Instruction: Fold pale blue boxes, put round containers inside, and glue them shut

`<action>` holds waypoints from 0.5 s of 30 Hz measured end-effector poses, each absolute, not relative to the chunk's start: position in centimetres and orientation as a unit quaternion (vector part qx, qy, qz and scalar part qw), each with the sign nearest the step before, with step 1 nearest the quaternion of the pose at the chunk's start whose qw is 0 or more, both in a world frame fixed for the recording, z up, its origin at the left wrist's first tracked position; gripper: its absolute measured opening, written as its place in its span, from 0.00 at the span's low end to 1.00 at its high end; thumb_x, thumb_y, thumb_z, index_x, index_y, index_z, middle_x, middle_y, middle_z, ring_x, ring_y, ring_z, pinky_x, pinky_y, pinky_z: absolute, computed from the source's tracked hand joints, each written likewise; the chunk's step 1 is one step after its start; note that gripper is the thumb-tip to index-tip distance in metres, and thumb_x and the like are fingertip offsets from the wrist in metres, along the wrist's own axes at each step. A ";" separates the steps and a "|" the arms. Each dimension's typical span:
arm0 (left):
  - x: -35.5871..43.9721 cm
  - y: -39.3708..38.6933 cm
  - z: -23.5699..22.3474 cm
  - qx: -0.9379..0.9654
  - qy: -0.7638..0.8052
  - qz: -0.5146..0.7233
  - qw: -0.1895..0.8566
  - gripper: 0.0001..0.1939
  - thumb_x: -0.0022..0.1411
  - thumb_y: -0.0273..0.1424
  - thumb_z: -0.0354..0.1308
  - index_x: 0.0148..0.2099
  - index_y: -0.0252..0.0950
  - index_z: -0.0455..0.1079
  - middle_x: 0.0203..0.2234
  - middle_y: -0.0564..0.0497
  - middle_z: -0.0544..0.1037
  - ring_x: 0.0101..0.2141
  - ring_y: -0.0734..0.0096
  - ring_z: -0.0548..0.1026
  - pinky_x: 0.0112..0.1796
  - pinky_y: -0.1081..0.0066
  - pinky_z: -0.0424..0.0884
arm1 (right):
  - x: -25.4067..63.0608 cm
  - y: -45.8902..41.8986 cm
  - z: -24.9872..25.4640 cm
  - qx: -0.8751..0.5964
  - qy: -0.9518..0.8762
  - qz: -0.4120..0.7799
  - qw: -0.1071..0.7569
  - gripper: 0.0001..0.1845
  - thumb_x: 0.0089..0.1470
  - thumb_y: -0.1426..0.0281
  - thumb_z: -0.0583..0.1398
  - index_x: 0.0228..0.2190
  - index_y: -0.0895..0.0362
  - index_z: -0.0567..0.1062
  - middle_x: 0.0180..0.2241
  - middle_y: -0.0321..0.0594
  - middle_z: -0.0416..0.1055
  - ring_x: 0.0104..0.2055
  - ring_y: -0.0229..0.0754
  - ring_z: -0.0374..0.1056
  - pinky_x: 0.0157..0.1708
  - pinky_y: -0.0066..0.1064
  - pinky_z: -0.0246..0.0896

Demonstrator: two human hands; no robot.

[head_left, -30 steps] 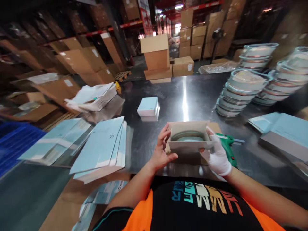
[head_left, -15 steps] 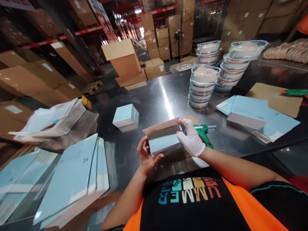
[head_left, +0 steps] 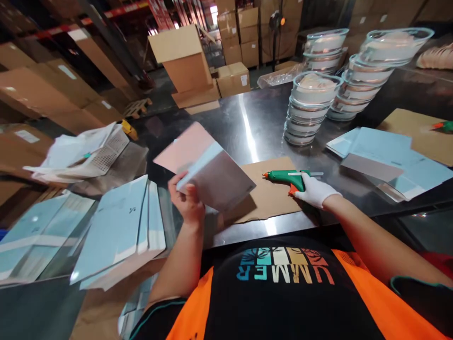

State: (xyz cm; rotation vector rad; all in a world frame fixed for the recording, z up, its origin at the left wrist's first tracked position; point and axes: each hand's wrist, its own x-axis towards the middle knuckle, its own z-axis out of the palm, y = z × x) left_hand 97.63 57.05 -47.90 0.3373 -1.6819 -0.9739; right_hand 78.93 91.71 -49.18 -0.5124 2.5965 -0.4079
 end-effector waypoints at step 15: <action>96.2 59.8 -53.3 0.046 -0.782 -0.372 0.498 0.29 0.71 0.58 0.58 0.56 0.39 0.72 0.46 0.45 0.79 0.49 0.55 0.78 0.58 0.56 0.70 | 76.6 93.5 -51.4 -0.028 0.912 -0.354 0.205 0.30 0.42 0.70 0.66 0.50 0.57 0.76 0.35 0.46 0.79 0.32 0.51 0.76 0.29 0.36 0.69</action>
